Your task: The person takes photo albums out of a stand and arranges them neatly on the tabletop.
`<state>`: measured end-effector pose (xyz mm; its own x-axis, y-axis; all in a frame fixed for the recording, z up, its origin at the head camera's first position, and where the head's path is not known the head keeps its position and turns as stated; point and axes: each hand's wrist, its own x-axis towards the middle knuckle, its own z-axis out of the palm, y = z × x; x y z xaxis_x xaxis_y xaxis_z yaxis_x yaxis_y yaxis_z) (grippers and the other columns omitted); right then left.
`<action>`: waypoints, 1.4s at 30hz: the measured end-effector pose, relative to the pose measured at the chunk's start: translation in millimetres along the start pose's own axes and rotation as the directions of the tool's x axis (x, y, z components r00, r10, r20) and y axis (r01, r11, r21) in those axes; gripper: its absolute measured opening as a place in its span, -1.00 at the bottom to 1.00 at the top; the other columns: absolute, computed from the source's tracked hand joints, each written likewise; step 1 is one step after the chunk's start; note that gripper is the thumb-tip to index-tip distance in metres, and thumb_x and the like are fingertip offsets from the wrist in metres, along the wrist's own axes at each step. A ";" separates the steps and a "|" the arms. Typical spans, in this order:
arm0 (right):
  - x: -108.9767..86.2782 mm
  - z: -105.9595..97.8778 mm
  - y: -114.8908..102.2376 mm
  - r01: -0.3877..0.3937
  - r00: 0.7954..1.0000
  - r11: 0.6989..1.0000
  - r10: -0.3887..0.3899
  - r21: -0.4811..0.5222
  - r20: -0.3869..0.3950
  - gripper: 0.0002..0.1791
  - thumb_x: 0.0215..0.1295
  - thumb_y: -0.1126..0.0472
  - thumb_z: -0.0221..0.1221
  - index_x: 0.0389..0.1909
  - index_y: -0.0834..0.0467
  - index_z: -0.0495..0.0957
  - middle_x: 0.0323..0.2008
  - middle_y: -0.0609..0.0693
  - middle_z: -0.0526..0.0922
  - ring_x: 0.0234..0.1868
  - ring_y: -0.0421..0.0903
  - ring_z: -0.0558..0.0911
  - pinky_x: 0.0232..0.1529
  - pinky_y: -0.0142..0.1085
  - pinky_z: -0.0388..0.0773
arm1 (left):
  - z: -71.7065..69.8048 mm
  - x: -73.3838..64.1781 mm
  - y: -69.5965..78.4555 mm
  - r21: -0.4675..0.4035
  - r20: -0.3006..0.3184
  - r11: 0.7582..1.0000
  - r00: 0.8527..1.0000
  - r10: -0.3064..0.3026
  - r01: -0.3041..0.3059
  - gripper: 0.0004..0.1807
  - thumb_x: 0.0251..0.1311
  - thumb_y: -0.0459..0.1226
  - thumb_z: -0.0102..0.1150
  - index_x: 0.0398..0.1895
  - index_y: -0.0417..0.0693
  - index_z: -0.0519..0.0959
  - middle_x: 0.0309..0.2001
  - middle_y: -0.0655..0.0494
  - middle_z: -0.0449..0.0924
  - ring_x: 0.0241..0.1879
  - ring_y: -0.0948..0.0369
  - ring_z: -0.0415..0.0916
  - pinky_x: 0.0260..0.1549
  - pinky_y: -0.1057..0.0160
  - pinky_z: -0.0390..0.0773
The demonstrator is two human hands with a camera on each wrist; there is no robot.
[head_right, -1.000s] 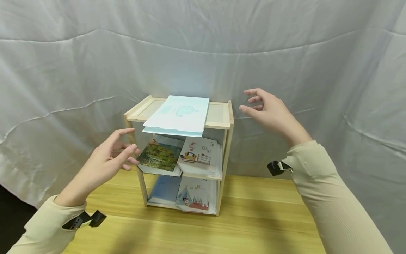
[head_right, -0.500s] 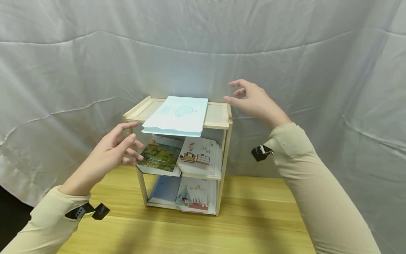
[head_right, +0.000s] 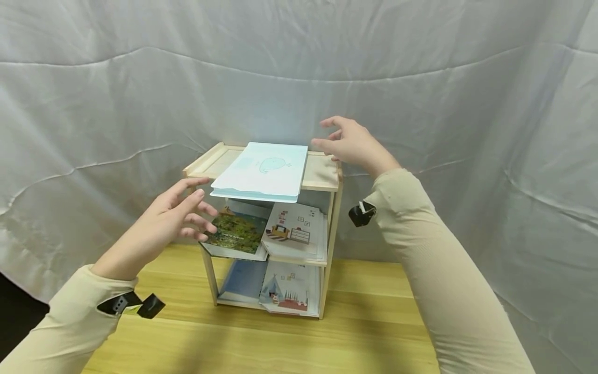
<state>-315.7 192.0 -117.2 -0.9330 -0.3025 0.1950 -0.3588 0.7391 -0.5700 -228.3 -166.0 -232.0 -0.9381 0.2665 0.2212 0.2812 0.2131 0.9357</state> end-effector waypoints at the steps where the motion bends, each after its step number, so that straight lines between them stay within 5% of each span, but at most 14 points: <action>1: 2.0 1.0 -0.9 -0.001 1.000 1.000 0.001 0.005 0.006 -0.22 0.41 -0.18 0.14 0.54 0.01 0.15 0.34 0.23 0.46 0.06 0.15 0.67 0.25 -0.02 0.50 | 0.1 0.4 0.7 -0.005 0.003 1.000 1.000 -0.005 0.005 -0.45 0.54 0.04 -0.12 0.52 0.23 0.16 -0.05 -0.19 0.58 -0.27 0.01 0.72 -0.27 -0.02 0.76; 14: 22.8 11.6 -3.2 -0.152 0.983 0.963 0.124 0.223 0.136 -0.17 0.45 -0.04 0.17 0.59 0.05 -0.01 0.40 0.27 0.36 0.09 0.10 0.68 -0.08 -0.30 0.73 | -2.1 4.9 8.0 -0.001 0.062 0.999 0.997 -0.048 0.049 -0.41 0.51 0.09 -0.10 0.51 0.23 0.17 0.02 -0.21 0.54 -0.20 0.03 0.71 -0.30 0.11 0.76; 24: 29.5 14.0 -7.7 -0.213 0.970 0.930 0.163 0.299 0.182 -0.23 0.51 0.01 0.09 0.59 0.05 -0.02 0.48 0.16 0.24 -0.17 -0.17 0.71 -0.31 -0.48 0.57 | -7.9 10.4 12.7 -0.152 0.144 0.977 0.981 -0.126 0.148 -0.39 0.53 0.03 -0.08 0.55 0.14 0.15 0.13 -0.14 0.56 -0.19 0.17 0.71 -0.34 0.30 0.73; 29: 34.1 17.6 -12.0 -0.216 0.969 0.931 0.166 0.295 0.184 -0.30 0.55 0.04 0.04 0.59 0.03 0.01 0.46 0.16 0.26 -0.06 -0.13 0.72 -0.24 -0.45 0.58 | -7.6 12.5 14.0 -0.203 0.101 0.972 0.990 -0.099 0.118 -0.42 0.50 -0.01 0.01 0.51 0.12 0.25 0.10 -0.07 0.58 -0.25 0.25 0.71 -0.40 0.36 0.71; 36: 37.9 22.7 -16.3 -0.242 0.963 0.935 0.198 0.261 0.184 -0.29 0.52 0.00 0.06 0.58 0.01 0.04 0.41 0.12 0.28 -0.28 -0.26 0.65 -0.19 -0.40 0.58 | -4.1 12.6 16.7 -0.187 0.090 0.976 0.991 -0.099 0.115 -0.40 0.50 -0.03 0.01 0.53 0.10 0.22 0.12 -0.04 0.59 -0.25 0.26 0.72 -0.35 0.34 0.71; 42: 38.9 25.8 -16.0 -0.233 0.964 0.947 0.195 0.223 0.182 -0.32 0.53 0.01 0.05 0.57 0.01 0.07 0.34 0.10 0.32 -0.38 -0.29 0.55 -0.27 -0.44 0.53 | -2.7 12.5 19.9 -0.215 0.088 0.970 0.992 -0.093 0.110 -0.43 0.52 -0.11 0.00 0.53 0.12 0.23 0.35 -0.10 0.43 -0.22 0.25 0.73 -0.33 0.38 0.71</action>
<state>-345.4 152.9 -121.1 -0.9640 -0.2572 -0.0680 -0.1159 0.6361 -0.7629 -235.0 -161.0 -209.9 -0.9388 0.3272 0.1082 0.1260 0.0336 0.9915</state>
